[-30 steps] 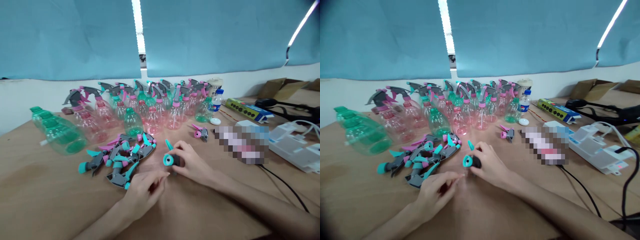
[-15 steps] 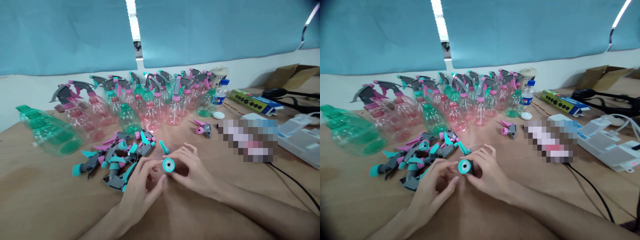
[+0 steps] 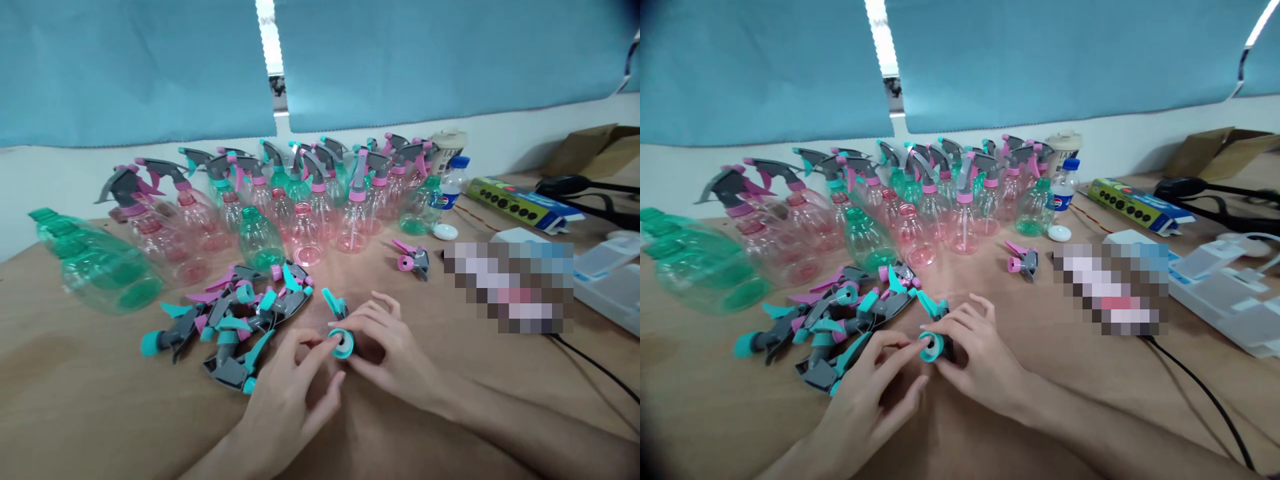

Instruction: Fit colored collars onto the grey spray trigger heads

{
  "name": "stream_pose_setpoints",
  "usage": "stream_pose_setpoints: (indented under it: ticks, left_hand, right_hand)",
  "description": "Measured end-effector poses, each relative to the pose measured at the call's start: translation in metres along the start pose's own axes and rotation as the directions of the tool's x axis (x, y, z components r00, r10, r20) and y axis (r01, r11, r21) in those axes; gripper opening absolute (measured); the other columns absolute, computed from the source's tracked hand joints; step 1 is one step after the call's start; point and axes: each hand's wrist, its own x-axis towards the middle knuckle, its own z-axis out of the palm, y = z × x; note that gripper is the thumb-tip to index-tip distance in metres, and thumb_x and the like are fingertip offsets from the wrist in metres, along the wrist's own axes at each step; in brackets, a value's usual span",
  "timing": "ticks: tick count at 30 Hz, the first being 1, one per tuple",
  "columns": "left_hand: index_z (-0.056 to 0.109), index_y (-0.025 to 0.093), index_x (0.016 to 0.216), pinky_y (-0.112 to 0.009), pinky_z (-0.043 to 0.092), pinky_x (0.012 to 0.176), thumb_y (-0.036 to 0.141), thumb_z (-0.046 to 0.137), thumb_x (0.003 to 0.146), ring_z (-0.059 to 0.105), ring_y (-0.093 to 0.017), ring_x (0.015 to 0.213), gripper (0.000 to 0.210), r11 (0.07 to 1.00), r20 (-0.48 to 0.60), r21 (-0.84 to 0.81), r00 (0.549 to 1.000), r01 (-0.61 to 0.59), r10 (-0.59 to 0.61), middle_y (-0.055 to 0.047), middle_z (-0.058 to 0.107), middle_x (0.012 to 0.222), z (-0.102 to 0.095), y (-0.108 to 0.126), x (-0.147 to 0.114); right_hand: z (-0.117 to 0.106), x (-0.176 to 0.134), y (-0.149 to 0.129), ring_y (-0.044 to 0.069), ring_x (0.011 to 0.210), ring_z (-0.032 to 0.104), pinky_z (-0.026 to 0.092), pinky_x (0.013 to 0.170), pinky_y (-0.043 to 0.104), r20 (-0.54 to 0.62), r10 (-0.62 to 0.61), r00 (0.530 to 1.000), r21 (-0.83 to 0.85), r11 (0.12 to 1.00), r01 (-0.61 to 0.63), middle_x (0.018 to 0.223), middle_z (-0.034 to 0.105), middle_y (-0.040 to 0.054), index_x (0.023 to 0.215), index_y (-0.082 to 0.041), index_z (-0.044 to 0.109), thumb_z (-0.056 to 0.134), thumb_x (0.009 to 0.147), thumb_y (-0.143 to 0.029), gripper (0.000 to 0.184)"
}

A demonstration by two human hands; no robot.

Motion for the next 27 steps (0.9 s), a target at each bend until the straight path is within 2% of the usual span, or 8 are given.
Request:
stream_pose_setpoints:
  ticks: [6, 12, 17, 23, 27]
  left_hand:
    - [0.051, 0.019, 0.116, -0.03, 0.054, 0.07, 0.013, 0.048, 0.088, 0.057, -0.014, 0.079, 0.029, 1.0, 0.033, -0.026, 0.999, 0.017, -0.016, -0.008, 0.047, 0.104, -0.002, 0.0, 0.004]
    - [0.049, 0.02, 0.12, -0.031, 0.054, 0.071, 0.013, 0.046, 0.089, 0.057, -0.016, 0.082, 0.031, 0.998, 0.088, -0.054, 0.996, 0.033, -0.028, -0.008, 0.047, 0.106, -0.003, -0.003, 0.006]
    - [0.05, 0.021, 0.119, -0.032, 0.052, 0.073, 0.013, 0.045, 0.091, 0.055, -0.017, 0.085, 0.03, 0.994, 0.099, -0.094, 0.994, 0.048, -0.039, -0.007, 0.047, 0.104, -0.005, -0.003, 0.008]
    - [0.055, 0.027, 0.116, -0.028, 0.049, 0.077, 0.018, 0.047, 0.092, 0.055, -0.013, 0.084, 0.028, 0.949, 0.182, -0.239, 0.969, 0.206, -0.165, -0.003, 0.045, 0.104, -0.008, -0.006, 0.013]
    - [0.058, 0.026, 0.113, -0.024, 0.05, 0.072, 0.023, 0.047, 0.092, 0.055, -0.009, 0.074, 0.024, 0.881, 0.229, -0.352, 0.941, 0.318, -0.248, -0.002, 0.046, 0.102, -0.008, -0.003, 0.012]
  right_hand:
    - [0.001, 0.0, 0.003, 0.017, 0.088, 0.059, 0.027, 0.101, 0.044, 0.008, -0.012, 1.0, 0.03, 0.999, 0.012, 0.088, 0.069, -0.0021, 0.101, -0.026, 0.063, 0.063, 0.081, -0.016, 0.023]
    - [0.002, 0.0, 0.005, 0.016, 0.09, 0.058, 0.028, 0.099, 0.043, 0.011, -0.002, 1.0, 0.046, 0.999, 0.002, 0.091, 0.069, -0.002, 0.099, -0.024, 0.062, 0.066, 0.08, -0.016, 0.021]
    - [0.001, 0.001, 0.005, 0.016, 0.088, 0.058, 0.031, 0.097, 0.042, 0.025, 0.0, 1.0, 0.052, 0.999, -0.001, 0.09, 0.068, -0.0016, 0.104, -0.024, 0.062, 0.067, 0.08, -0.016, 0.026]
    - [-0.001, 0.001, 0.008, 0.016, 0.087, 0.059, 0.032, 0.097, 0.043, 0.03, 0.001, 1.0, 0.025, 1.0, -0.002, 0.09, 0.068, -0.0005, 0.103, -0.024, 0.063, 0.063, 0.084, -0.022, 0.019]
    - [-0.002, 0.0, 0.012, 0.016, 0.09, 0.06, 0.031, 0.1, 0.042, 0.055, -0.022, 0.998, -0.028, 0.999, 0.024, 0.092, 0.068, -0.0009, 0.106, -0.026, 0.063, 0.062, 0.085, -0.027, 0.021]
